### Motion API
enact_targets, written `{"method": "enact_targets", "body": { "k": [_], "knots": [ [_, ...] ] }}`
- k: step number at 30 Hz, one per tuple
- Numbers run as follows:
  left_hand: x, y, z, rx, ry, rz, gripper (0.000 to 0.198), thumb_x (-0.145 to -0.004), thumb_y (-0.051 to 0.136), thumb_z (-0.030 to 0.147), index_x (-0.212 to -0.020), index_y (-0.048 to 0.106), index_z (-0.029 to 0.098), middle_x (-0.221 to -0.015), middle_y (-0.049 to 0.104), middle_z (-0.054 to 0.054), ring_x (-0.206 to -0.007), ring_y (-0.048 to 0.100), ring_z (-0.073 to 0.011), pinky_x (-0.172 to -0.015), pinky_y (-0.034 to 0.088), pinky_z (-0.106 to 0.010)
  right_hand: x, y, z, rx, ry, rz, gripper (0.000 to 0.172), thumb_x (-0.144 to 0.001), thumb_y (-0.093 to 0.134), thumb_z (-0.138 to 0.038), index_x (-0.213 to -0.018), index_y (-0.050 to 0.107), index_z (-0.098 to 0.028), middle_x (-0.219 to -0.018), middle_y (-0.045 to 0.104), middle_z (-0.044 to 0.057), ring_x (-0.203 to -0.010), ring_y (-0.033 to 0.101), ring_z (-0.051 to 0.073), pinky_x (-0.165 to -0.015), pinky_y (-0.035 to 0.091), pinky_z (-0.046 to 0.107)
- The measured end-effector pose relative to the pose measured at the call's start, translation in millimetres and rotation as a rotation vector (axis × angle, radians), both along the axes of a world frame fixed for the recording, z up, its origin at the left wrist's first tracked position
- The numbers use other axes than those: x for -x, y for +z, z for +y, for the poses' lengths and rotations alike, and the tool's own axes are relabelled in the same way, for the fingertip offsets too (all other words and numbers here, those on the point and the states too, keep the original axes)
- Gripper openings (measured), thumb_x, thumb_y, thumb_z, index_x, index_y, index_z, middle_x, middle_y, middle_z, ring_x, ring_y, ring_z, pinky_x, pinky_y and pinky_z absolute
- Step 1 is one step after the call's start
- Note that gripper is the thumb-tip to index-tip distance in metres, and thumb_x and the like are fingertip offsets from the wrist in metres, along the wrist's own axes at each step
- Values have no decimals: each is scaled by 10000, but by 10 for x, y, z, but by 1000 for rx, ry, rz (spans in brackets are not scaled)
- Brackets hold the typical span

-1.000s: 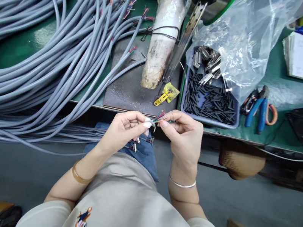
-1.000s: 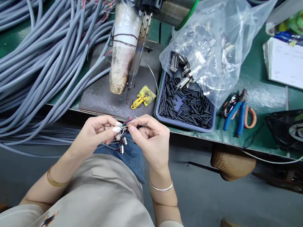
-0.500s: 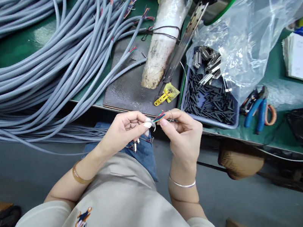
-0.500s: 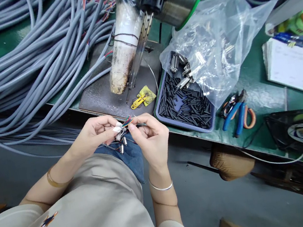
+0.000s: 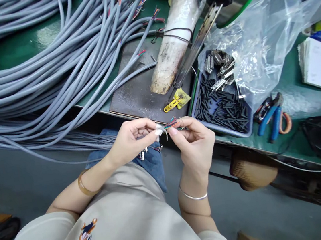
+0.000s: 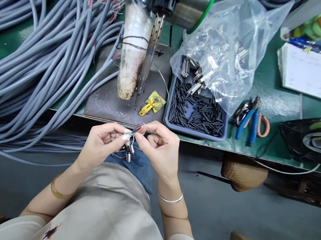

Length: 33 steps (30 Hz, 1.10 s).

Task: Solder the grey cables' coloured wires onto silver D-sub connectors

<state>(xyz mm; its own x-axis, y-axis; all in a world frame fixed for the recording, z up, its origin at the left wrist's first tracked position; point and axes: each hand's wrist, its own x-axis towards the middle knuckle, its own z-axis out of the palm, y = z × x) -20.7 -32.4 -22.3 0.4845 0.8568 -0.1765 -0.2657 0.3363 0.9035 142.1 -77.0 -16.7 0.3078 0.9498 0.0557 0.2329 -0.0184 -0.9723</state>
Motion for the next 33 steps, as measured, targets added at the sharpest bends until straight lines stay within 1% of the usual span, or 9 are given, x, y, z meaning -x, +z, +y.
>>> {"method": "enact_targets", "body": {
  "k": [5, 9, 13, 17, 20, 24, 28, 31, 33],
  "knots": [
    [-15, -39, -27, -124, 51, 70, 163, -801, 804, 264, -843, 748, 117, -783, 739, -38, -684, 639, -97, -662, 533, -190, 1, 6, 2, -15, -40, -8, 108, -814, 758, -272, -751, 699, -207, -640, 550, -52, -480, 361, 49, -420, 270, 192],
    [-32, -49, -56, -233, 84, 104, 126, -848, 750, 237, -862, 763, 112, -816, 767, -49, -709, 663, -101, -698, 550, -188, -1, -3, -17, -31, -35, 2, 118, -818, 760, -278, -753, 693, -205, -656, 556, -51, -482, 353, 46, -429, 271, 198],
    [-49, -63, -86, -356, 127, 199, 131, -881, 698, 215, -883, 770, 105, -813, 766, -58, -687, 651, -107, -636, 525, -188, -10, -8, -57, -40, -42, -97, 112, -850, 736, -290, -795, 715, -195, -722, 616, -23, -506, 374, 52, -458, 279, 218],
    [-49, -62, -94, -540, 163, 287, 107, -895, 675, 162, -884, 772, 117, -749, 730, -33, -611, 568, -84, -550, 438, -183, -32, 8, -89, -27, -40, -137, 125, -876, 734, -302, -827, 725, -187, -752, 634, -14, -502, 361, 47, -461, 256, 234],
    [-38, -32, -94, -674, 149, 299, 101, -904, 663, 126, -907, 763, 109, -697, 692, -9, -560, 514, -65, -523, 405, -177, -45, 43, -97, -49, -29, -139, 99, -873, 744, -267, -812, 721, -192, -741, 625, -28, -494, 332, 38, -463, 238, 237],
    [-28, 0, -97, -819, 147, 355, 112, -927, 636, 99, -947, 745, 105, -725, 710, -19, -586, 548, -70, -558, 431, -171, -52, 86, -95, -55, -21, -152, 110, -848, 760, -257, -778, 713, -187, -722, 614, -34, -489, 325, 35, -455, 212, 237],
    [-28, -40, -89, -961, 159, 373, 127, -944, 614, 96, -983, 735, 92, -717, 706, -27, -599, 557, -80, -594, 448, -178, -61, 87, -103, -2, -36, -100, 130, -829, 770, -268, -759, 705, -181, -665, 580, -46, -484, 311, 36, -452, 215, 228],
    [-38, -74, -92, -1021, 175, 390, 136, -950, 600, 101, -984, 732, 103, -691, 684, -16, -588, 544, -84, -597, 442, -188, -72, 89, -110, 12, -41, -111, 125, -830, 773, -261, -765, 704, -179, -622, 544, -60, -476, 291, 34, -448, 202, 225],
    [-46, -66, -106, -1022, 177, 400, 148, -954, 587, 105, -980, 733, 119, -685, 677, -10, -581, 537, -86, -596, 438, -196, -72, 94, -111, -12, -20, -139, 117, -844, 762, -247, -773, 698, -181, -645, 561, -57, -467, 287, 31, -439, 200, 226]
  ]
}}
